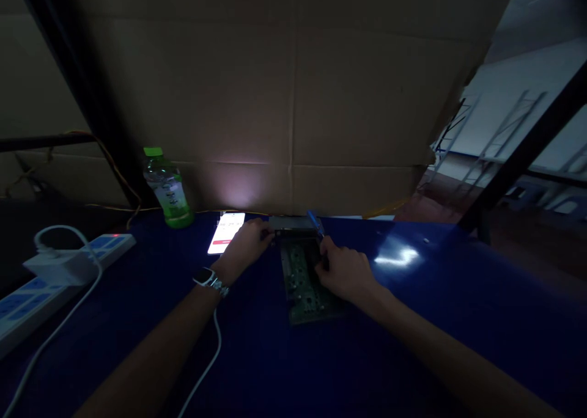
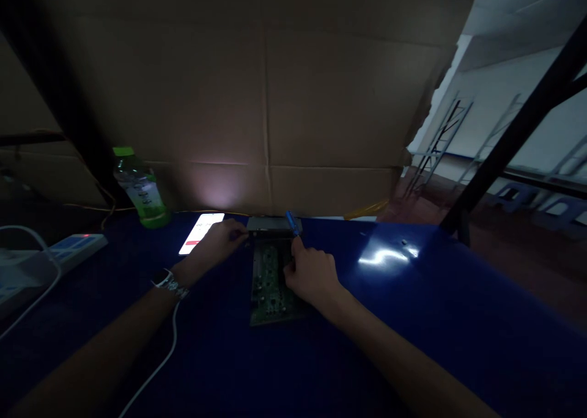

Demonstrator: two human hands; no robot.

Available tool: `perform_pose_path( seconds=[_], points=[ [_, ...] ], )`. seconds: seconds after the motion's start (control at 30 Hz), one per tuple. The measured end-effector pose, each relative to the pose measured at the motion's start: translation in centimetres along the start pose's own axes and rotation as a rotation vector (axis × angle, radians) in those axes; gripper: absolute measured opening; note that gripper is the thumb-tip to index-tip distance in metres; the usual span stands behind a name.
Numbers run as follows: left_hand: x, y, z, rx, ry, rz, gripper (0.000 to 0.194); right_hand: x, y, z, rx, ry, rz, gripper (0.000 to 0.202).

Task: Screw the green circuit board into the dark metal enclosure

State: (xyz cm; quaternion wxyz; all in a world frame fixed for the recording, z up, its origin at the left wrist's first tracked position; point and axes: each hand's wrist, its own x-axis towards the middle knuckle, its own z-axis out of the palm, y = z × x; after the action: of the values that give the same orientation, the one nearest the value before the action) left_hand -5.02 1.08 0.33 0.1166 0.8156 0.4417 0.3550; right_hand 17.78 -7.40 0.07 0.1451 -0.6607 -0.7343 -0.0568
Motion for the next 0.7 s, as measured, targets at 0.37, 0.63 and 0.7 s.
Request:
perform_pose_path(
  seconds=[0.37, 0.63, 0.7],
  points=[
    [-0.4, 0.0, 0.7, 0.031, -0.064, 0.019, 0.009, 1.6, 3.7, 0.1, 0.105, -0.076, 0.141, 0.019],
    [-0.5, 0.3, 1.0, 0.201, -0.138, 0.024, 0.015, 2.4, 4.8, 1.2, 0.341, -0.084, 0.076, 0.009],
    [-0.5, 0.5, 1.0, 0.240, -0.150, 0.023, 0.015, 2.6, 5.0, 1.3, 0.476, -0.046, 0.054, 0.009]
  ],
)
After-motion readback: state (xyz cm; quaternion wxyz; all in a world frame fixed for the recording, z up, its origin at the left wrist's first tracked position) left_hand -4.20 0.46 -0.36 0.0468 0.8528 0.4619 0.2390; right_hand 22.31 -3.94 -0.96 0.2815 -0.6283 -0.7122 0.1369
